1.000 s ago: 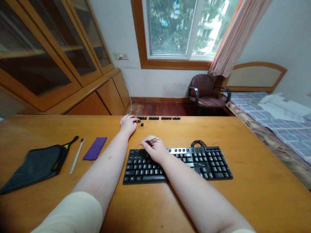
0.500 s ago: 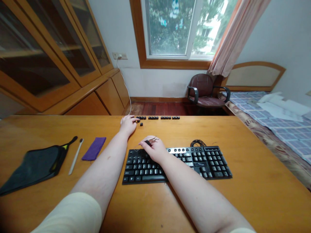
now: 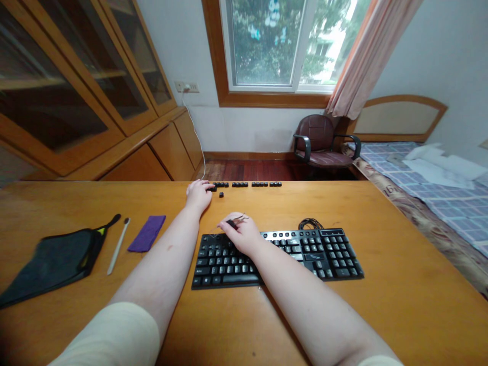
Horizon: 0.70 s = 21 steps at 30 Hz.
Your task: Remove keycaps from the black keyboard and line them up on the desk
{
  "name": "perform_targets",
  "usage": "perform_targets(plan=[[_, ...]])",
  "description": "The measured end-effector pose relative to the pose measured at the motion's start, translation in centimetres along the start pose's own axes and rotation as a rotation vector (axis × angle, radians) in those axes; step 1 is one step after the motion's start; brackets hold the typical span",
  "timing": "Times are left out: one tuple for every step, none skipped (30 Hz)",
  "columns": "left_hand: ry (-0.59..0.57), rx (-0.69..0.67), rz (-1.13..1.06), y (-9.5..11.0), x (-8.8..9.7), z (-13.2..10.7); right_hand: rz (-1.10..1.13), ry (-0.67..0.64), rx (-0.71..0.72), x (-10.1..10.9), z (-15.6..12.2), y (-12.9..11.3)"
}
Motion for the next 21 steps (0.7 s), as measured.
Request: perform_targets(plan=[[-0.003, 0.000, 0.001, 0.06, 0.06, -0.03, 0.000, 0.003, 0.004, -0.01, 0.01, 0.00], [-0.008, -0.002, 0.003, 0.12, 0.11, -0.06, 0.001, 0.005, 0.006, -0.02, 0.01, 0.00], [-0.011, -0.004, 0.005, 0.17, 0.14, -0.08, 0.002, 0.006, 0.008, -0.03, 0.01, -0.01], [-0.010, -0.006, 0.007, 0.21, 0.16, -0.10, 0.002, 0.006, 0.009, -0.03, 0.02, -0.02], [-0.008, -0.007, 0.009, 0.22, 0.16, -0.11, 0.001, 0.006, 0.009, -0.03, 0.02, -0.03], [-0.003, -0.008, 0.012, 0.22, 0.15, -0.12, -0.001, 0.005, 0.007, -0.02, 0.02, -0.04], [0.001, -0.009, 0.015, 0.20, 0.12, -0.12, -0.005, 0.005, 0.004, -0.01, 0.01, -0.05], [0.004, -0.010, 0.020, 0.15, 0.09, -0.11, -0.009, 0.003, -0.001, 0.00, 0.01, -0.06], [0.008, -0.007, 0.025, 0.10, 0.06, -0.11, -0.013, 0.002, -0.006, 0.01, 0.01, -0.06], [0.010, -0.005, 0.030, 0.05, 0.03, -0.10, -0.016, 0.000, -0.010, 0.02, 0.01, -0.07], [0.012, -0.001, 0.034, 0.00, 0.01, -0.09, -0.019, -0.002, -0.012, 0.03, 0.00, -0.07], [0.013, 0.002, 0.037, -0.05, -0.02, -0.08, -0.021, -0.003, -0.013, 0.03, 0.00, -0.07], [0.012, 0.005, 0.037, -0.08, -0.04, -0.06, -0.022, -0.003, -0.011, 0.04, -0.01, -0.08], [0.009, 0.006, 0.035, -0.10, -0.07, -0.05, -0.023, -0.002, -0.011, 0.04, -0.01, -0.09], [0.006, 0.004, 0.031, -0.10, -0.11, -0.03, -0.022, -0.001, -0.010, 0.03, -0.01, -0.09], [0.002, 0.000, 0.028, -0.09, -0.16, -0.01, -0.021, -0.001, -0.011, 0.02, -0.01, -0.09], [-0.003, -0.006, 0.026, -0.08, -0.22, 0.00, -0.020, -0.001, -0.013, 0.01, -0.01, -0.08], [-0.009, -0.013, 0.026, -0.07, -0.29, 0.02, -0.018, -0.001, -0.014, 0.00, -0.01, -0.07], [-0.014, -0.020, 0.027, -0.07, -0.36, 0.02, -0.016, -0.002, -0.015, -0.01, 0.00, -0.06], [-0.018, -0.026, 0.029, -0.08, -0.43, 0.02, -0.014, -0.004, -0.015, -0.02, 0.00, -0.04], [-0.021, -0.032, 0.032, -0.10, -0.50, 0.02, -0.013, -0.005, -0.015, -0.03, 0.00, -0.03]])
Point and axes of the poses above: each hand's wrist, its own z-axis towards the middle knuckle, its own x-axis out of the back of the hand, y = z × x, the point moved 1 cm from there along z, towards the middle knuckle, and after that the axes turned 12 degrees about -x, right-handed, at the moved point
